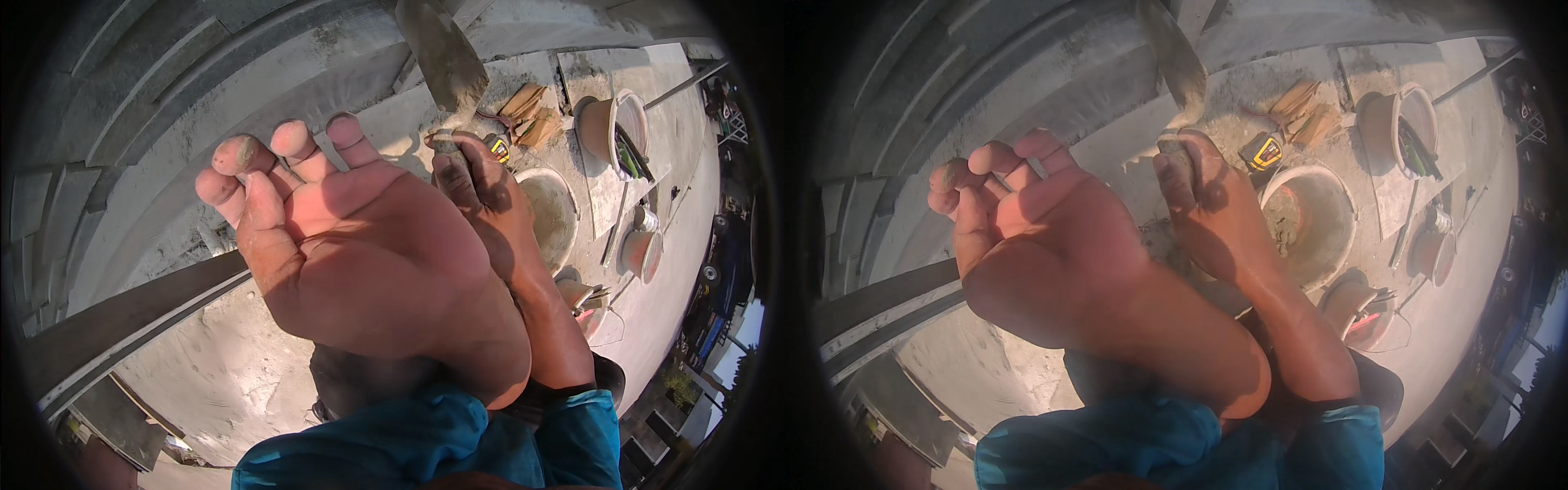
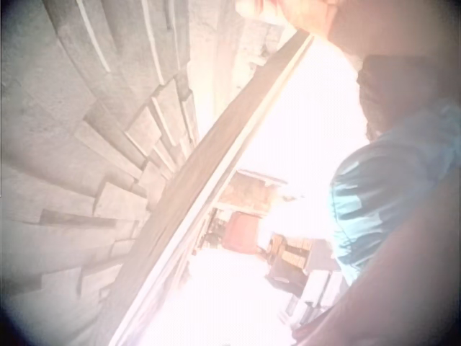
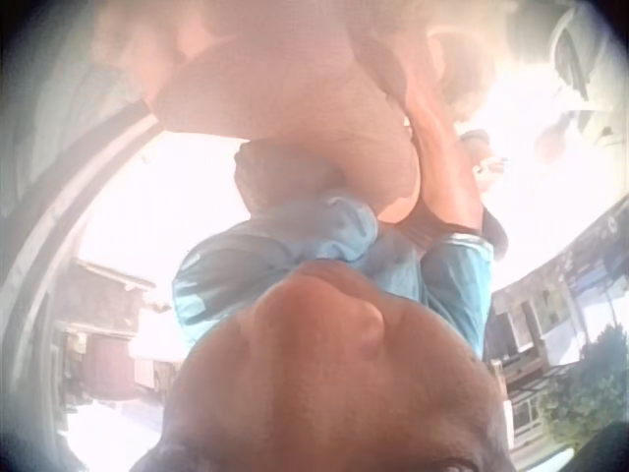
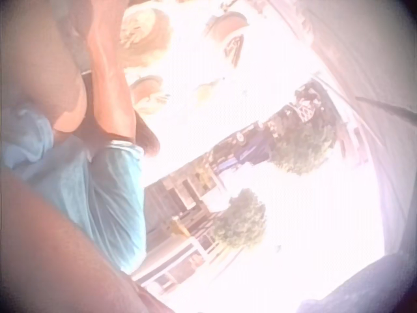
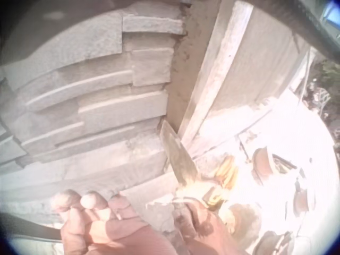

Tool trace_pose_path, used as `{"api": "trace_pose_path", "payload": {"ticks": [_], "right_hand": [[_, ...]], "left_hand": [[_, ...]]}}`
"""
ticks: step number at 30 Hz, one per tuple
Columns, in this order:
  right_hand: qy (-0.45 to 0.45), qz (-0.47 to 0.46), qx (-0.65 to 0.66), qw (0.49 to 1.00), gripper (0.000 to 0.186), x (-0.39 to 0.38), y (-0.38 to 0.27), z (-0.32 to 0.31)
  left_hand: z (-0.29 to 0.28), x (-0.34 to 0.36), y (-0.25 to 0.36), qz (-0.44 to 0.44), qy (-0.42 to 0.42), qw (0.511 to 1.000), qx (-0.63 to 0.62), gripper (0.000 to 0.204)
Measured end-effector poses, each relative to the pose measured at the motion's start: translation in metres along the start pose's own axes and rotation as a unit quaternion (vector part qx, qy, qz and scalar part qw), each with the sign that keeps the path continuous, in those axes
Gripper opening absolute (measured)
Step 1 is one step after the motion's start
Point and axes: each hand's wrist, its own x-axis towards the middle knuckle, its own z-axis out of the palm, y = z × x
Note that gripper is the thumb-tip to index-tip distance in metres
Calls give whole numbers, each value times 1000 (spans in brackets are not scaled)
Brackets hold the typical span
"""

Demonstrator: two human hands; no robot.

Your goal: The person scoops cement from a bucket using a trowel and applies it to the gaps between stone tiles on a wall. They repeatedly smooth the cement into the joints and scrape excess material back into the bucket.

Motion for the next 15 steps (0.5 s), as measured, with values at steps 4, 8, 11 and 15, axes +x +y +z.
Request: {"api": "trace_pose_path", "payload": {"ticks": [4,8,11,15], "right_hand": [[4,-2,-5,1000,45,10,-3,9],[-8,-9,14,1000,42,18,-12,17],[-3,46,48,998,41,22,-13,18],[-5,-40,7,999,37,21,0,7]], "left_hand": [[-5,12,7,-1,-3,1000,-29,15],[-10,23,19,5,-17,998,-52,18],[-3,27,21,-7,-15,998,-59,20],[-2,30,20,41,11,999,-28,20]]}}
